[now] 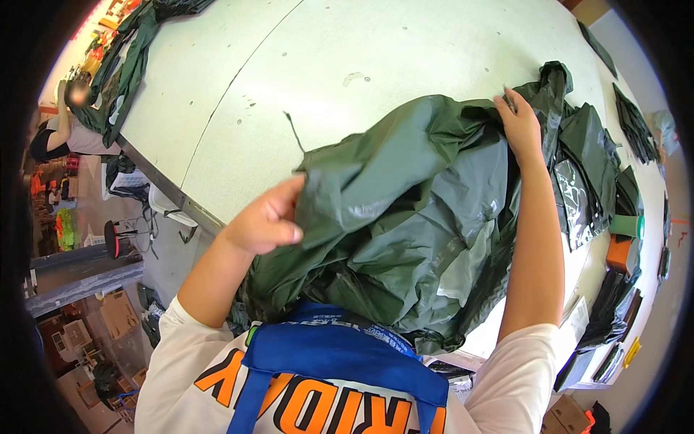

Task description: The person folds a dark green garment on a white table, then uses a small blade to cut a tag or seam, and continues folding the garment into a compact shape. The person handles the garment repeatedly, smoothing and aligning edges before placing it aside.

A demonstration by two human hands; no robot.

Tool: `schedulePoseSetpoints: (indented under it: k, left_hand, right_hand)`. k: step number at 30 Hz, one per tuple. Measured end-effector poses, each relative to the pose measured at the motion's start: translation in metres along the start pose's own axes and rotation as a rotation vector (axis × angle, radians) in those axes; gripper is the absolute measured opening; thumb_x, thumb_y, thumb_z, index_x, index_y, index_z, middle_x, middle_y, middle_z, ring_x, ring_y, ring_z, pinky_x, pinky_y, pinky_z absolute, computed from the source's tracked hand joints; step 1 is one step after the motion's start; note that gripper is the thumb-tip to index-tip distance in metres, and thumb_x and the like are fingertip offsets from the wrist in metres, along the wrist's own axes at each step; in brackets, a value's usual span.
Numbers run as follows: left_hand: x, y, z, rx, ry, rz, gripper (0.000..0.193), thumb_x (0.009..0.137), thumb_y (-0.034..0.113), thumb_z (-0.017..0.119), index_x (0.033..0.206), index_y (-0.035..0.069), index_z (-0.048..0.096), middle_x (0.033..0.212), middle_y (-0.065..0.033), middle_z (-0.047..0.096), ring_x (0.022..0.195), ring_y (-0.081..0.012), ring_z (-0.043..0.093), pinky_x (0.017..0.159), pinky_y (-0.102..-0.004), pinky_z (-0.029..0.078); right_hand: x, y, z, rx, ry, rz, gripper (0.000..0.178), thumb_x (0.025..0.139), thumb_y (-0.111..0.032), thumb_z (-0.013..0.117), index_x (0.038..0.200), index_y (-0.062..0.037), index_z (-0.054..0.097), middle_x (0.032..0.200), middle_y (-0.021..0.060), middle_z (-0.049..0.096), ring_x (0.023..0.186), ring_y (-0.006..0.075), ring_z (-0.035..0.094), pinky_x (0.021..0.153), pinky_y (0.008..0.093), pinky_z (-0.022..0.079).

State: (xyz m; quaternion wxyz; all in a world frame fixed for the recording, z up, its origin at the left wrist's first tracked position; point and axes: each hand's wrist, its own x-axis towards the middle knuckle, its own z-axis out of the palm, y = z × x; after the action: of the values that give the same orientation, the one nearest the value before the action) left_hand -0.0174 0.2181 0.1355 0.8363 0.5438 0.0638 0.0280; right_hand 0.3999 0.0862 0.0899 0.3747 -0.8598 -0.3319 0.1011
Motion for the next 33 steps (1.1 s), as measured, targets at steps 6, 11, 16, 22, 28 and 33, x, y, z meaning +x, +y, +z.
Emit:
schedulePoseSetpoints:
  k: [6,11,16,22,28,33]
  left_hand:
    - [-0.006,-0.018,0.048,0.796,-0.553,-0.157,0.053,0.070,0.004,0.054,0.122,0.008,0.057,0.093,-0.0192,0.064,0.081,-0.0357,0.062,0.072,-0.0397,0.050]
    - [-0.025,-0.055,0.051,0.975,-0.538,-0.716,0.049,0.077,0.036,0.071,0.106,-0.002,0.059,0.095,-0.0195,0.066,0.087,-0.0345,0.065,0.076,-0.0390,0.051]
    - [0.001,-0.023,0.012,0.761,-0.200,-0.872,0.033,0.087,0.031,0.062,0.083,-0.001,0.068,0.070,-0.0121,0.068,0.064,-0.0183,0.065,0.065,-0.0336,0.052]
    - [0.107,0.129,-0.163,0.572,0.709,0.224,0.046,0.091,0.027,0.058,0.128,0.001,0.046,0.123,-0.0106,0.055,0.106,-0.0176,0.055,0.084,-0.0349,0.049]
    - [0.120,0.106,-0.098,0.848,0.977,0.307,0.081,0.086,0.025,0.067,0.149,0.010,0.018,0.152,-0.0174,0.016,0.138,-0.0344,0.024,0.108,-0.0465,0.031]
    - [0.017,0.003,-0.079,0.838,0.830,0.006,0.066,0.088,0.018,0.063,0.145,0.011,0.030,0.147,-0.0158,0.026,0.133,-0.0332,0.034,0.105,-0.0407,0.037]
  right_hand:
    - [0.013,0.036,0.006,-0.388,-0.441,0.023,0.078,0.067,-0.043,0.079,0.123,0.0053,0.054,0.113,0.0223,0.062,0.106,0.0315,0.060,0.090,0.0355,0.046]
    - [-0.022,0.020,-0.025,-0.526,-0.438,-0.026,0.046,0.069,-0.024,0.076,0.108,-0.0038,0.063,0.095,0.0172,0.066,0.090,0.0330,0.063,0.081,0.0385,0.048]
    - [-0.059,0.054,-0.116,0.059,0.182,-0.050,0.025,0.079,-0.006,0.066,0.104,-0.0020,0.063,0.090,0.0039,0.066,0.081,0.0130,0.059,0.075,0.0273,0.047]
    - [-0.123,-0.127,-0.150,0.349,0.740,-0.462,0.012,0.088,-0.008,0.065,0.099,-0.0046,0.061,0.083,-0.0018,0.063,0.063,0.0033,0.050,0.056,0.0172,0.036]
    - [-0.221,-0.171,-0.027,-0.145,-0.660,-0.567,0.044,0.075,-0.002,0.058,0.117,-0.0136,0.061,0.120,0.0138,0.060,0.096,0.0303,0.064,0.081,0.0399,0.051]
    - [-0.264,-0.081,-0.016,0.020,-0.390,-0.179,0.044,0.079,-0.013,0.066,0.122,-0.0116,0.057,0.121,0.0108,0.059,0.085,0.0284,0.065,0.077,0.0385,0.052]
